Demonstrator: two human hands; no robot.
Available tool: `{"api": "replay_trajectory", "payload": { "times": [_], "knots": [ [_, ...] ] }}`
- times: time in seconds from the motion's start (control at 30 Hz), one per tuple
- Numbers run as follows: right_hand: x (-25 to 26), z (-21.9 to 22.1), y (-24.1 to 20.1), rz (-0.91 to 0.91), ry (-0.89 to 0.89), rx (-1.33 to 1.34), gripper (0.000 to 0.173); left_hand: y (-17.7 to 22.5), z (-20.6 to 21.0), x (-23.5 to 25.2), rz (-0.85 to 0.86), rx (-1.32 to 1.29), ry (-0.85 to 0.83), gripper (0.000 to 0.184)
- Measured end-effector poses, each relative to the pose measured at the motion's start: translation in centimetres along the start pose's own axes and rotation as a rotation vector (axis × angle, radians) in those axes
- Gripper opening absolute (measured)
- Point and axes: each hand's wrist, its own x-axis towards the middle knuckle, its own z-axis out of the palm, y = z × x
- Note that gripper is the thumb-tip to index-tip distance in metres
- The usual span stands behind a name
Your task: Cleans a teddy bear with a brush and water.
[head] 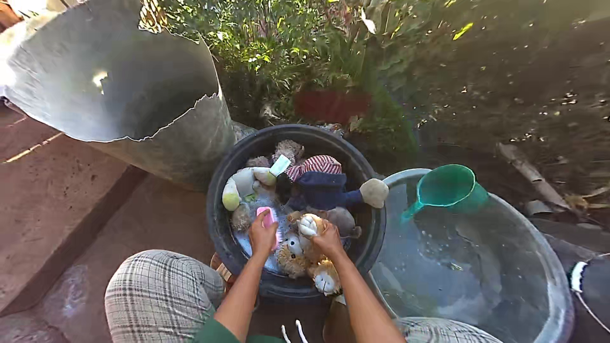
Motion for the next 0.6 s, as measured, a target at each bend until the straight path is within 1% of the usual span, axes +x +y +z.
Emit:
{"api": "replay_trajectory", "payload": {
  "times": [0.07,0.13,0.17,0.2,0.23,0.3,0.33,0.37,0.4,0.47,0.5,0.53,0.57,0.6],
  "knots": [
    [0.1,0.7,0.0,0.017,0.065,0.008,0.053,3.3,0.2,-3.1,0.135,-0.149,-0.028,0.047],
    [0.2,1.0,-0.2,0.013,0.069,-0.013,0.049,5.1,1.1,-5.8,0.224,-0.161,-0.110,0.043],
    [0.3,1.1,-0.4,0.003,0.048,-0.030,0.045,5.6,1.7,-6.3,0.243,-0.132,-0.137,0.041],
    [0.3,1.1,-0.7,-0.014,0.021,-0.055,0.040,6.1,2.2,-5.7,0.232,-0.087,-0.142,0.038],
    [0.2,1.2,-0.8,-0.043,0.013,-0.079,0.037,6.5,2.8,-4.1,0.190,-0.058,-0.133,0.036],
    [-0.1,1.1,-0.4,-0.060,-0.002,-0.067,0.038,6.5,4.4,0.1,0.055,-0.105,-0.089,0.032],
    [-0.1,1.1,0.1,-0.065,-0.002,-0.044,0.040,6.2,5.1,1.4,0.007,-0.154,-0.071,0.031],
    [0.1,1.0,0.6,-0.067,-0.002,-0.017,0.041,6.0,5.3,1.4,0.010,-0.172,-0.074,0.031],
    [0.4,0.6,1.0,-0.056,-0.009,0.009,0.041,6.1,5.1,0.0,0.060,-0.153,-0.102,0.032],
    [0.9,-0.1,1.4,-0.020,-0.027,0.041,0.041,5.8,3.9,-4.4,0.180,-0.067,-0.172,0.034],
    [1.1,-0.3,1.3,-0.004,-0.051,0.045,0.042,5.3,3.4,-5.9,0.211,-0.047,-0.184,0.033],
    [1.3,-0.2,1.1,-0.002,-0.076,0.030,0.043,5.0,3.0,-6.3,0.210,-0.049,-0.176,0.033],
    [1.3,0.0,0.6,-0.006,-0.107,0.001,0.044,5.0,2.8,-5.6,0.180,-0.055,-0.161,0.033],
    [1.1,0.2,0.1,-0.009,-0.139,-0.041,0.046,5.2,2.8,-3.9,0.123,-0.079,-0.137,0.032]
  ]
}}
